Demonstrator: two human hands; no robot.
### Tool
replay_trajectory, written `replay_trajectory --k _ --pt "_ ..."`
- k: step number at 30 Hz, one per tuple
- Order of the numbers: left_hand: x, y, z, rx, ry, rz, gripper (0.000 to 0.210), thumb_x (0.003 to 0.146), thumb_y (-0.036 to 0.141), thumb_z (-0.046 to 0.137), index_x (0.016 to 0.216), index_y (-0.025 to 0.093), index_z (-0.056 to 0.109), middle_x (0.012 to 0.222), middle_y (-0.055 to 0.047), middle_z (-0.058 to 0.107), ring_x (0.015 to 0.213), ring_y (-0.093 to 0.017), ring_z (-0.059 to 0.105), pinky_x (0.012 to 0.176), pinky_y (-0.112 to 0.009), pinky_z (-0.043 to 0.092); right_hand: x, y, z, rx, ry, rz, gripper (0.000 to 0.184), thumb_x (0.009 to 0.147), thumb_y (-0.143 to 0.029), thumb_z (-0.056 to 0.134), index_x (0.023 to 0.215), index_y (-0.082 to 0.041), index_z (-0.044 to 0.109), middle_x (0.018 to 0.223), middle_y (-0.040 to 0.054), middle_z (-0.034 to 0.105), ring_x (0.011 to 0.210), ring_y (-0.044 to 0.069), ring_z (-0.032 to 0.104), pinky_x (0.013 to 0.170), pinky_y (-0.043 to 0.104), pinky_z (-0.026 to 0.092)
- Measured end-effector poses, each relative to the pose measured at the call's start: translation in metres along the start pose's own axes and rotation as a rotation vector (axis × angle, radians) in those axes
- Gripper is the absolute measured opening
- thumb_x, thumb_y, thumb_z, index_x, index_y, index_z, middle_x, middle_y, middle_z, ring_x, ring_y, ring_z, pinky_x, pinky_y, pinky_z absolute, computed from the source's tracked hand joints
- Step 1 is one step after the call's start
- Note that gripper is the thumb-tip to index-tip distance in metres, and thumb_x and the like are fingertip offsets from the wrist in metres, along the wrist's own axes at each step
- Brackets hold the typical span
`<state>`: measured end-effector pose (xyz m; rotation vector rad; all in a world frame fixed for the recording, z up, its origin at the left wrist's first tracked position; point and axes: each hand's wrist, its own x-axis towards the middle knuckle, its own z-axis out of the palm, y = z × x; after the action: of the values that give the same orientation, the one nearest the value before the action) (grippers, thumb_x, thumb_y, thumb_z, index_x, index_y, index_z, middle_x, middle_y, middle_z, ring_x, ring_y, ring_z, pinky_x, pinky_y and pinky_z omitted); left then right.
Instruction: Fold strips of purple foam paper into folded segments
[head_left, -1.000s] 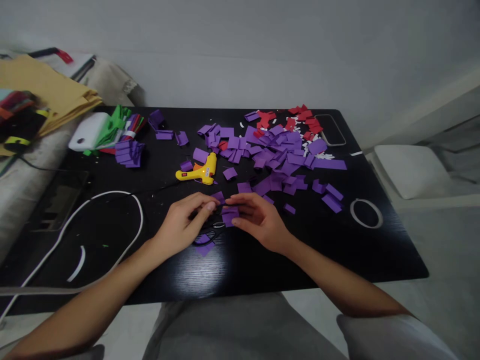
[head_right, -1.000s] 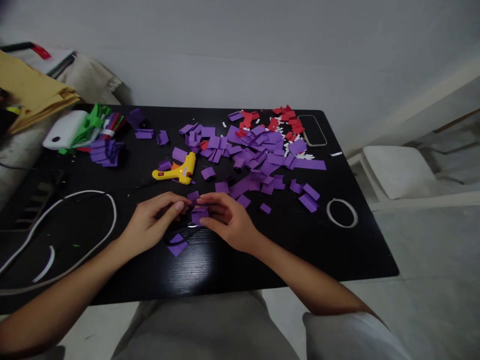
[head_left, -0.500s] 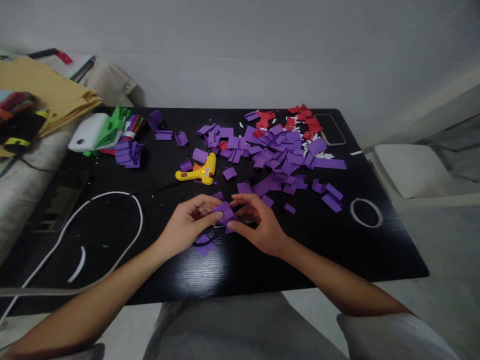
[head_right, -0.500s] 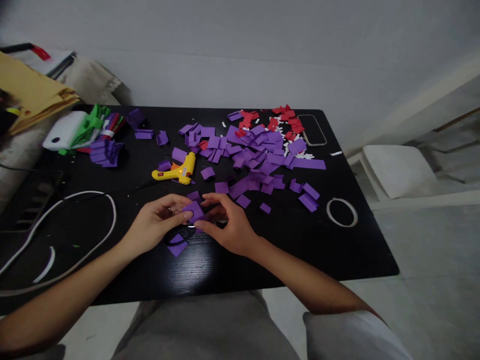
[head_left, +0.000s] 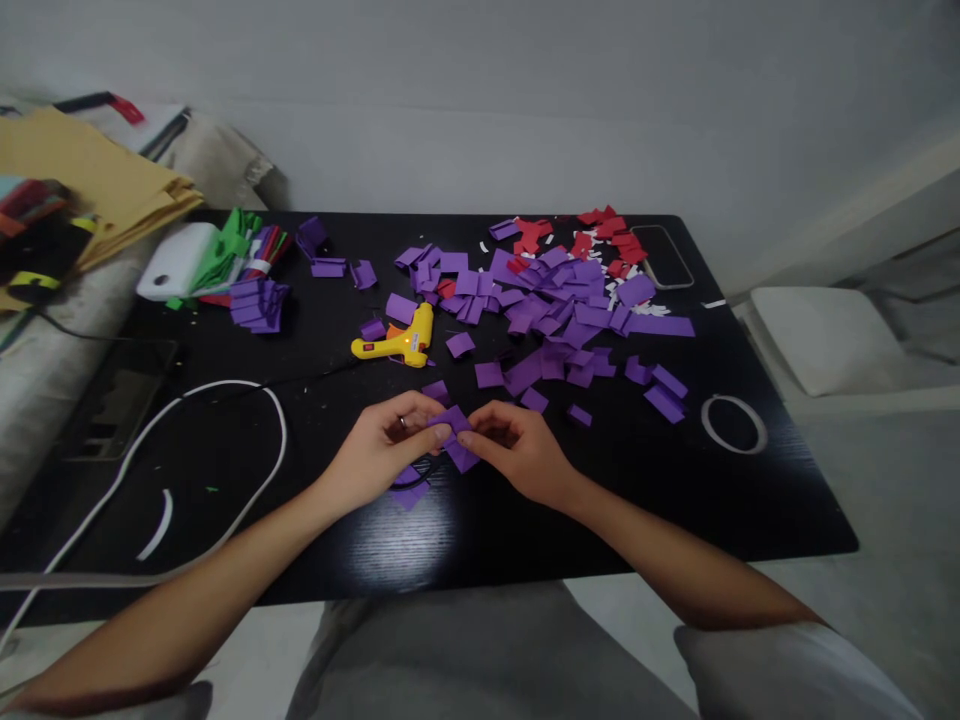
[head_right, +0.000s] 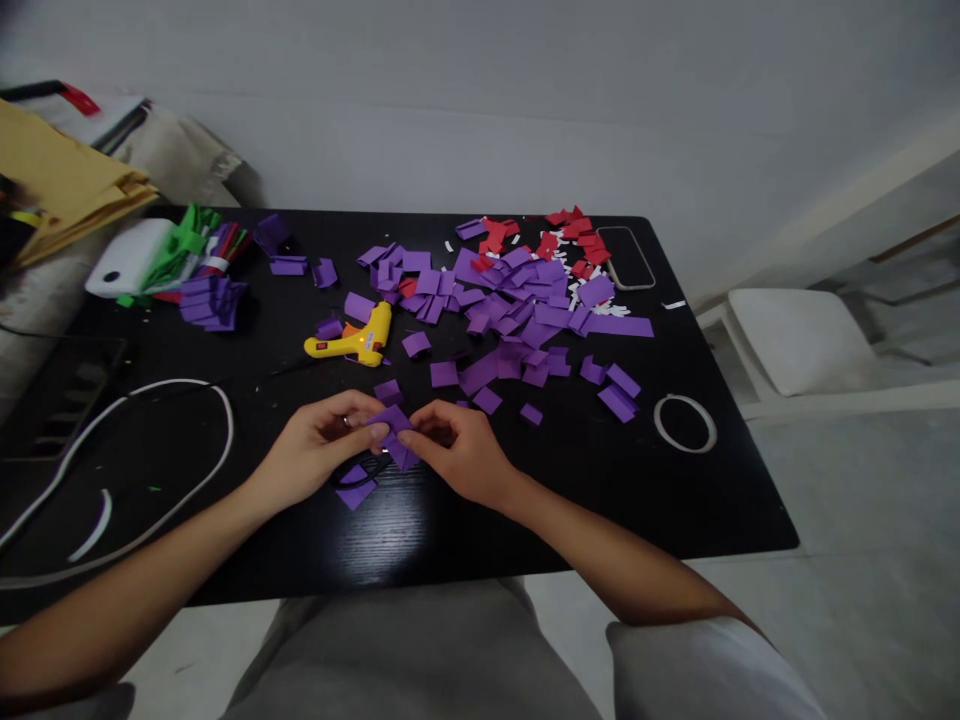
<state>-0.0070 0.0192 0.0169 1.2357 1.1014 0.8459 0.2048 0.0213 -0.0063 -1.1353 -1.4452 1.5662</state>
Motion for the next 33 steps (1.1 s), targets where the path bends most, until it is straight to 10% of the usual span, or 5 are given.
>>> replay_trajectory --k 33 --pt "-0.0014 -0.0038 -0.0002 0.194 -0.110 0.014 0.019 0.092 0.033 0.067 0.082 0.016 0.067 0.067 0.001 0.065 0.060 -0.012 0.060 0.058 -0.021 0.047 0.0011 -0.0005 0.0049 0.108 -0.023 0.040 0.031 0.081 -0.047 0.083 0.083 -0.020 0.070 0.079 0.0005 0.070 0.071 0.014 0.064 0.071 0.030 0.054"
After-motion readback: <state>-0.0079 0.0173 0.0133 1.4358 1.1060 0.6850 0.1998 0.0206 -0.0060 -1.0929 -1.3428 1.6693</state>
